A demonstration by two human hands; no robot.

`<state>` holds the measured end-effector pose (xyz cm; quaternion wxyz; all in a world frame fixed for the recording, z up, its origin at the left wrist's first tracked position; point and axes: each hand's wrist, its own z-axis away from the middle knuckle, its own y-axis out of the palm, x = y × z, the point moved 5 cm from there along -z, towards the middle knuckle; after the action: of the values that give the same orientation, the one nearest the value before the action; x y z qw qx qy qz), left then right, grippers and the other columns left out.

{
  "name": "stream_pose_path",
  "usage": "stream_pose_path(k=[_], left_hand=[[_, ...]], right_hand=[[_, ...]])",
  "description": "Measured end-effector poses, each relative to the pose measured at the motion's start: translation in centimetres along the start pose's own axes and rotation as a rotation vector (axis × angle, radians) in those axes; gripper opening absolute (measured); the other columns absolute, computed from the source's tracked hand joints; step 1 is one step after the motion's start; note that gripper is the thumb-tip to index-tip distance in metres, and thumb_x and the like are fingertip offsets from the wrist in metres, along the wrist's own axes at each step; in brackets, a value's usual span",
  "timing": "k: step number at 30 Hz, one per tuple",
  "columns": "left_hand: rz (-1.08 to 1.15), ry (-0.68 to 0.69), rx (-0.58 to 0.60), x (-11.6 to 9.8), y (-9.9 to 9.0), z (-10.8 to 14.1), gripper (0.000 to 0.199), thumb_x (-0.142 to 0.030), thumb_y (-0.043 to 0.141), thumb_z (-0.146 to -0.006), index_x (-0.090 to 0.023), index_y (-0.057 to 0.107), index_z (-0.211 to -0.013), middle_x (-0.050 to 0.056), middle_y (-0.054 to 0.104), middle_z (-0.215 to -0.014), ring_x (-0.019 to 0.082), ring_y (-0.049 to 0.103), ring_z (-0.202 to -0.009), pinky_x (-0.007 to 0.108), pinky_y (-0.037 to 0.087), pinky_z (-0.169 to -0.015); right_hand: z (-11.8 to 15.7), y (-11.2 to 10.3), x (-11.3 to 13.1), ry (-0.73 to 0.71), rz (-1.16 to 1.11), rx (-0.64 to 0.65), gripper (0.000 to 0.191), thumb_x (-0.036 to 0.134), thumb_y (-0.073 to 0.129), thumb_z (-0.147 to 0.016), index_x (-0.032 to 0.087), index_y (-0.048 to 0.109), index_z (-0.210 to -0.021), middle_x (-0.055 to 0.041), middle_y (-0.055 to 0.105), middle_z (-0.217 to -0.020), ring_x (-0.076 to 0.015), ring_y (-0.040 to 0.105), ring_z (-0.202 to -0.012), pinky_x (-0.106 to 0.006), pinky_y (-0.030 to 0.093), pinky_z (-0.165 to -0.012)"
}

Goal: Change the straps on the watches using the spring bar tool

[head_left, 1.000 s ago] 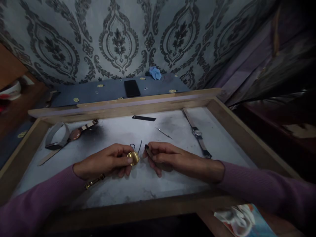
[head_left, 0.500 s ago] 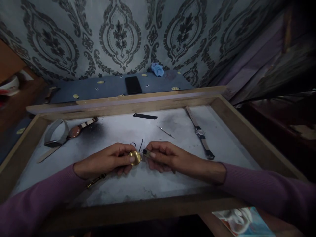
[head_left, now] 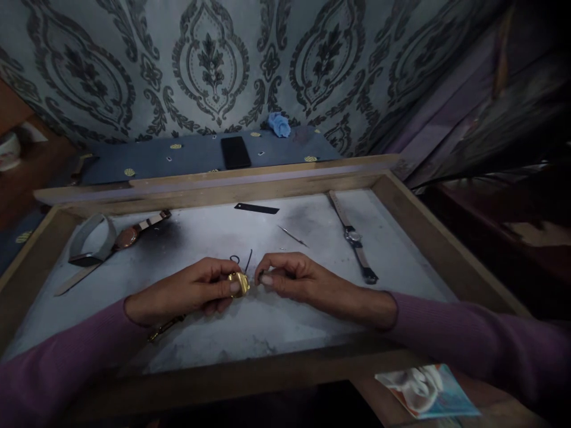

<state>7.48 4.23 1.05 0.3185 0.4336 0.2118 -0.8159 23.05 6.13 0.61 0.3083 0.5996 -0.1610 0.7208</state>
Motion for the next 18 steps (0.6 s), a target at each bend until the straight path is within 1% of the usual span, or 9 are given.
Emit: stream_pose_path(k=[2, 5, 7, 9, 12, 15, 17, 18], left_hand=[[-0.084, 0.006, -0.018, -0.2, -0.1, 0.2, 0.029, -0.043, 0.048, -0.09, -0.016, 0.056, -0.093, -0.006, 0.044, -0.059, 0.007, 0.038, -0.053, 0.02, 0.029, -0.05], [-0.333, 0.086, -0.042, -0.5, 0.0, 0.6, 0.03, -0.043, 0.043, -0.093, -0.017, 0.055, -0.084, -0.004, 0.048, -0.064, 0.01, 0.044, -0.061, 0.023, 0.033, -0.057], [-0.523, 0.141, -0.081, -0.6, 0.2, 0.8, 0.033, -0.043, 0.04, -0.095, -0.018, 0.053, -0.079, -0.002, 0.052, -0.073, 0.011, 0.048, -0.068, 0.024, 0.034, -0.064], [-0.661, 0.154, -0.118, -0.5, 0.7, 0.9, 0.03, -0.04, 0.038, -0.096, -0.019, 0.053, -0.08, -0.001, 0.055, -0.082, 0.013, 0.051, -0.076, 0.026, 0.035, -0.069], [-0.804, 0.145, -0.152, -0.4, 1.7, 0.9, 0.029, -0.035, 0.037, -0.096, -0.019, 0.053, -0.078, 0.0, 0.056, -0.084, 0.015, 0.051, -0.08, 0.029, 0.034, -0.071], [-0.905, 0.14, -0.186, -0.8, 2.2, 0.9, 0.028, -0.035, 0.039, -0.096, -0.019, 0.054, -0.077, 0.002, 0.057, -0.081, 0.018, 0.05, -0.081, 0.032, 0.032, -0.07], [-0.964, 0.132, -0.199, -1.3, 2.2, 0.8, 0.025, -0.034, 0.044, -0.094, -0.019, 0.055, -0.077, 0.002, 0.058, -0.082, 0.019, 0.05, -0.08, 0.033, 0.031, -0.071], [-0.985, 0.131, -0.201, -1.6, 2.0, 0.7, 0.023, -0.033, 0.046, -0.093, -0.019, 0.056, -0.078, 0.002, 0.058, -0.082, 0.019, 0.05, -0.08, 0.034, 0.031, -0.071]], right_hand=[[0.4, -0.2, 0.1, 0.007, -0.004, -0.011, 0.03, 0.044, 0.06, -0.087, 0.014, 0.059, -0.085, 0.01, 0.029, -0.051, -0.0044, 0.021, -0.045, -0.021, 0.015, -0.044], [1.6, -0.8, 0.2, 0.016, 0.025, -0.048, 0.031, 0.043, 0.058, -0.088, 0.013, 0.058, -0.081, 0.0094, 0.028, -0.051, -0.0046, 0.02, -0.046, -0.021, 0.014, -0.043], [2.4, -1.6, 0.3, 0.023, 0.071, -0.094, 0.031, 0.043, 0.057, -0.088, 0.014, 0.058, -0.079, 0.009, 0.028, -0.051, -0.0046, 0.021, -0.046, -0.021, 0.015, -0.043], [3.1, -2.5, 0.1, 0.04, 0.141, -0.151, 0.031, 0.042, 0.057, -0.088, 0.014, 0.056, -0.075, 0.0083, 0.031, -0.051, -0.0047, 0.024, -0.046, -0.02, 0.018, -0.043], [3.7, -4.1, -0.3, 0.075, 0.238, -0.258, 0.029, 0.039, 0.057, -0.087, 0.014, 0.054, -0.072, 0.0066, 0.038, -0.051, -0.0049, 0.03, -0.046, -0.019, 0.022, -0.044], [3.8, -5.7, -0.6, 0.105, 0.262, -0.388, 0.026, 0.035, 0.055, -0.087, 0.015, 0.053, -0.071, 0.006, 0.042, -0.049, -0.0044, 0.03, -0.042, -0.019, 0.021, -0.041], [3.7, -6.4, -0.7, 0.117, 0.248, -0.428, 0.024, 0.033, 0.054, -0.086, 0.014, 0.054, -0.072, 0.0062, 0.042, -0.047, -0.0041, 0.03, -0.04, -0.018, 0.02, -0.039], [3.5, -6.5, -0.8, 0.118, 0.238, -0.428, 0.023, 0.032, 0.055, -0.086, 0.014, 0.054, -0.072, 0.0064, 0.043, -0.046, -0.0039, 0.03, -0.039, -0.018, 0.02, -0.038]])
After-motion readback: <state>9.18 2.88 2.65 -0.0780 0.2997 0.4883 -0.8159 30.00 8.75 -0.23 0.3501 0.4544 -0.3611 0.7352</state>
